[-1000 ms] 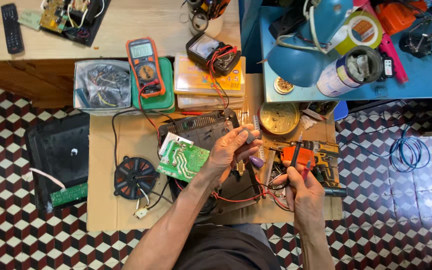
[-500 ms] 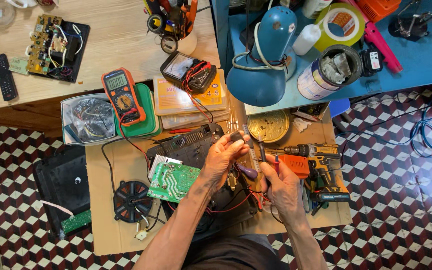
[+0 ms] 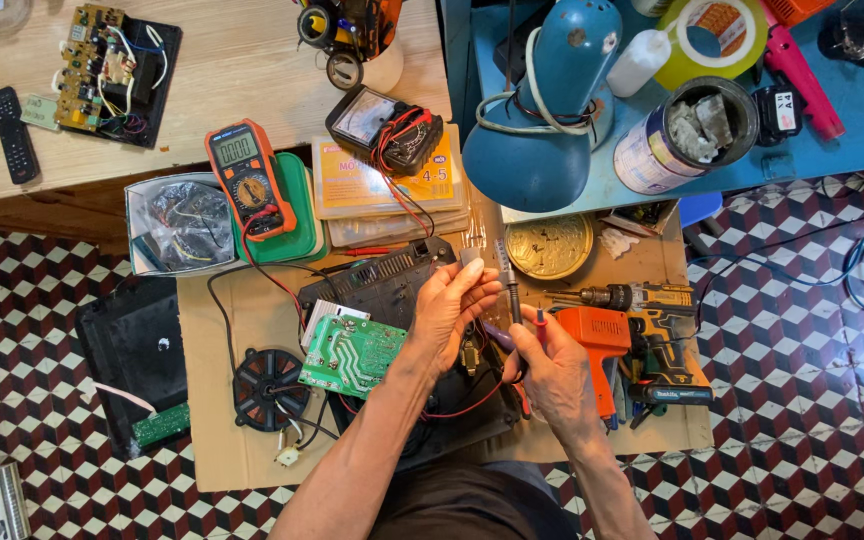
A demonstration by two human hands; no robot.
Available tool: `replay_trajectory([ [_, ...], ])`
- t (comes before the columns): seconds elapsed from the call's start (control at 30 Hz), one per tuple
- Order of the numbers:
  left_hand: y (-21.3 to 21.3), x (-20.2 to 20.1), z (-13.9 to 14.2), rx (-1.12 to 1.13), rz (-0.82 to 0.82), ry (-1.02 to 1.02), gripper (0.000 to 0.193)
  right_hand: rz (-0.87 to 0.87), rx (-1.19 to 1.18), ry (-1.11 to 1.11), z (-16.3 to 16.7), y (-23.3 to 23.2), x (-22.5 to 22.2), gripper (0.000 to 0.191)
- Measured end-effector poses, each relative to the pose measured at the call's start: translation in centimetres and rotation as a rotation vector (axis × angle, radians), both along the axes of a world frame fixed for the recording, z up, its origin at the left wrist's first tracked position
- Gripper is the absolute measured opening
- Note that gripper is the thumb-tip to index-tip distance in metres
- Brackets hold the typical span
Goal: The person uses a heat gun to apply heat to a green circuit board, then uses pliers to remove a small component. They continue heating the board and use a multimeter to test electrical connections. The person also uses a screwdriver to adjust parts on the board.
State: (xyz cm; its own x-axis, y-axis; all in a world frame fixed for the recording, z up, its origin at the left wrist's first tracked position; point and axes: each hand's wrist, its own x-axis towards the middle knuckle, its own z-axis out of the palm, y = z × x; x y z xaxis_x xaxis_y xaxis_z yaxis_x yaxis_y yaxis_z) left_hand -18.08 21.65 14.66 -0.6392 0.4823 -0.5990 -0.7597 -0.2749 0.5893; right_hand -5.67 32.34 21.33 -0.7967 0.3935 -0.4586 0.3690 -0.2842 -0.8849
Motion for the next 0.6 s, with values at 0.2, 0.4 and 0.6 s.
replay_trajectory([
  [0.2,-0.4,0.0,0.7,0.028,0.023,0.003,0.036,0.100,0.147,-0.178,-0.4,-1.2,-0.4,0.040],
  [0.4,-0.6,0.3,0.7,0.015,0.037,0.054,0.036,0.144,0.156,-0.154,-0.1,-1.7,-0.6,0.040],
  [0.6,-0.7,0.8,0.7,-0.016,0.027,0.107,0.044,0.128,0.131,-0.233,-1.0,-2.3,-0.3,0.039],
])
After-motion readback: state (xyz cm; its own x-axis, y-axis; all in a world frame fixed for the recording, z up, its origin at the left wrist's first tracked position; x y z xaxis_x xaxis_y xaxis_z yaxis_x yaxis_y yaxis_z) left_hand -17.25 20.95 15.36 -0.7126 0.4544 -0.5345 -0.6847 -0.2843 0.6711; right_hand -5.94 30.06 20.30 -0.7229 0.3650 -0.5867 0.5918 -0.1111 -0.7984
